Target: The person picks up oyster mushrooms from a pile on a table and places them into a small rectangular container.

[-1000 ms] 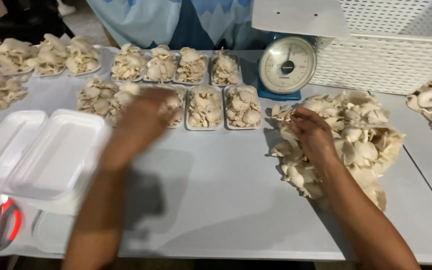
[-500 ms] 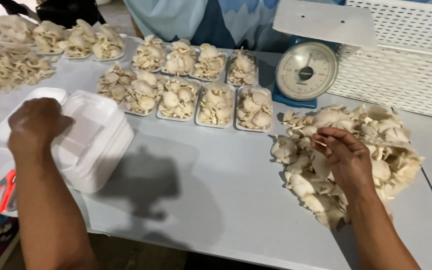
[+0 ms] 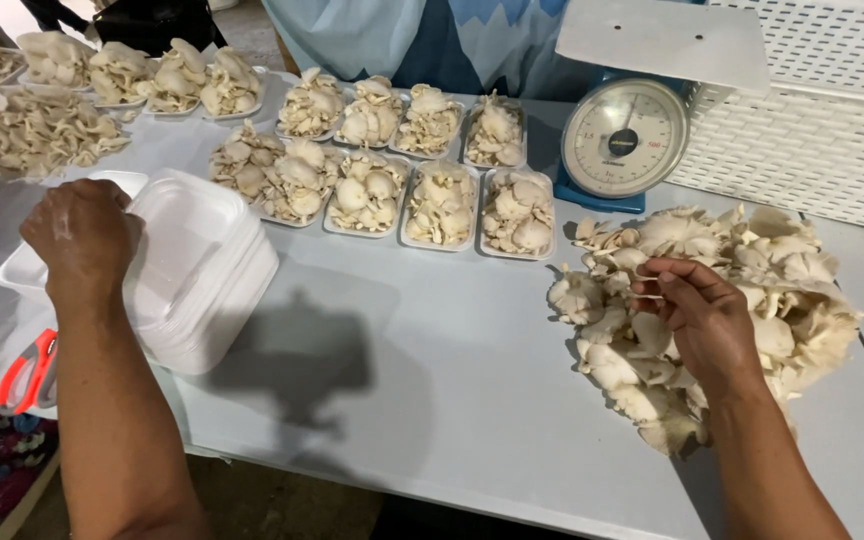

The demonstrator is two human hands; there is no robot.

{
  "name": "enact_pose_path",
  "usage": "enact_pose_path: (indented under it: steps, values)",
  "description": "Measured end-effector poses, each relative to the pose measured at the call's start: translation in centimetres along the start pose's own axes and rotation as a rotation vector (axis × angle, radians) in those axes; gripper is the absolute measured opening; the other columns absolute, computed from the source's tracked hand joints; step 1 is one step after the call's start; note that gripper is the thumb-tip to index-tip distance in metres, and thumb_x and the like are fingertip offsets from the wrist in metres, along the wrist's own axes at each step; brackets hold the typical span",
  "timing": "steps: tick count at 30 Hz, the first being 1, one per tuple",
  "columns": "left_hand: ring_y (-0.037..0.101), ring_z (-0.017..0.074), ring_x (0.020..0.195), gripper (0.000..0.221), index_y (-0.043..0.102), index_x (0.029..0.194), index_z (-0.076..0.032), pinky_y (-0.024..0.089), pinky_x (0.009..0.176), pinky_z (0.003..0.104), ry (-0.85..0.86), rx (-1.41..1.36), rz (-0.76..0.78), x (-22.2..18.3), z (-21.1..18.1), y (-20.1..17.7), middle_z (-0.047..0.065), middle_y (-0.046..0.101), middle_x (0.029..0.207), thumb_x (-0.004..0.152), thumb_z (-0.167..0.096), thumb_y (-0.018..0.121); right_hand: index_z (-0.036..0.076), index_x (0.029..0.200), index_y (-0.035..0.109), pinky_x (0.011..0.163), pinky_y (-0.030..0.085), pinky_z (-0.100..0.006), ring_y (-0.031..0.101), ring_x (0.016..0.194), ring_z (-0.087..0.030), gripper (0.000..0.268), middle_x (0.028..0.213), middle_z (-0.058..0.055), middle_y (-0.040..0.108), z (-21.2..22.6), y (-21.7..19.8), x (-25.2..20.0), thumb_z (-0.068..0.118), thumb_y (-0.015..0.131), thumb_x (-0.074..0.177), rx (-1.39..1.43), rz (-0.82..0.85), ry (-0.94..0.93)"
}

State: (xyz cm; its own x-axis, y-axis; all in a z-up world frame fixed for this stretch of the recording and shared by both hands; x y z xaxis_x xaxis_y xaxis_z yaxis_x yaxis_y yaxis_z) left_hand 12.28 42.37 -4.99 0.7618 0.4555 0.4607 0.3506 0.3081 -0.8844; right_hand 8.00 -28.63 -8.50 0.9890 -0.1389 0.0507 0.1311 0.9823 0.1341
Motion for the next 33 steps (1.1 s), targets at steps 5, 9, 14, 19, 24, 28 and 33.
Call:
enact_pose_path:
  steps: [5,9,14,19,24,28,33]
  values:
    - [0.078,0.0261,0.074,0.020,0.078,0.095,-0.040,0.055,0.057,0.038,0.036,0.131,-0.081,0.2,0.3,-0.5,-0.004,0.077,0.081,0.080,-0.027,0.077,-0.003,0.117,0.067,0.082,0.059,-0.039,0.068,0.097,-0.027,0.021,0.113,-0.018,0.070,-0.7,-0.3,0.4,-0.002,0.049,0.106,-0.004,0.015,0.003]
    - [0.073,0.0390,0.095,0.024,0.078,0.107,-0.028,0.054,0.073,0.050,-0.012,-0.108,0.077,-0.2,0.4,-3.9,0.009,0.079,0.099,0.085,-0.023,0.069,-0.002,0.117,0.067,0.080,0.057,-0.037,0.067,0.089,-0.027,0.020,0.111,-0.018,0.070,-1.2,-0.5,0.6,0.000,0.051,0.106,0.000,0.032,0.007]
    - [0.070,0.0370,0.090,0.032,0.077,0.125,-0.014,0.057,0.078,0.053,0.010,-0.485,0.049,-2.3,0.6,-9.8,0.018,0.076,0.106,0.093,-0.014,0.084,-0.002,0.118,0.066,0.079,0.057,-0.036,0.066,0.088,-0.026,0.021,0.111,-0.020,0.070,-0.3,-0.2,0.0,0.000,0.049,0.107,-0.031,-0.004,0.028]
    - [0.062,0.0246,0.087,0.046,0.068,0.139,-0.005,0.050,0.077,0.041,0.415,-0.776,-0.141,-4.7,-4.0,-15.7,0.016,0.066,0.101,0.095,0.000,0.079,-0.001,0.118,0.067,0.076,0.059,-0.036,0.067,0.082,-0.025,0.019,0.105,-0.015,0.070,-1.5,-1.8,1.1,0.004,0.052,0.108,0.003,0.029,-0.041]
    - [0.056,0.0065,0.076,0.071,0.047,0.153,-0.013,0.044,0.067,0.023,0.613,-1.178,0.414,-10.5,-16.9,-11.1,-0.001,0.059,0.096,0.088,-0.009,0.076,0.002,0.119,0.068,0.079,0.061,-0.036,0.069,0.087,-0.023,0.019,0.104,-0.011,0.070,-1.7,-2.7,2.1,0.011,0.056,0.108,-0.003,0.072,-0.078]
    - [0.067,0.0148,0.079,0.085,0.038,0.157,-0.027,0.053,0.076,0.032,0.754,-1.000,0.727,-16.6,-26.1,-4.3,0.001,0.068,0.096,0.081,-0.018,0.075,0.005,0.120,0.069,0.081,0.064,-0.037,0.071,0.087,-0.021,0.019,0.104,-0.011,0.072,0.1,-2.1,2.1,0.014,0.058,0.108,-0.098,0.087,-0.048]
    - [0.076,0.0316,0.073,0.087,0.034,0.156,-0.026,0.064,0.059,0.042,0.625,-0.926,0.958,-21.9,-30.9,-2.9,0.015,0.071,0.105,0.080,-0.017,0.074,0.000,0.117,0.070,0.071,0.066,-0.037,0.073,0.077,-0.021,0.015,0.094,-0.013,0.071,1.8,-1.6,3.0,0.005,0.062,0.105,-0.172,0.079,-0.185]
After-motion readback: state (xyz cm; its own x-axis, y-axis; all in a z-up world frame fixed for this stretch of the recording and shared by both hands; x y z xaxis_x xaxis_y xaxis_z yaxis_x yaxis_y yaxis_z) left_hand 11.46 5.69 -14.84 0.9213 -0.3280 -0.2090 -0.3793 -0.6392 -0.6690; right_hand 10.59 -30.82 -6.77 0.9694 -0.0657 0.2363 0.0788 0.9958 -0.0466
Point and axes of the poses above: each hand's wrist, its own x-axis towards the middle knuckle, its own y-axis out of the palm, z = x × y, the point moved 5 cm from there along x, towards the middle knuckle
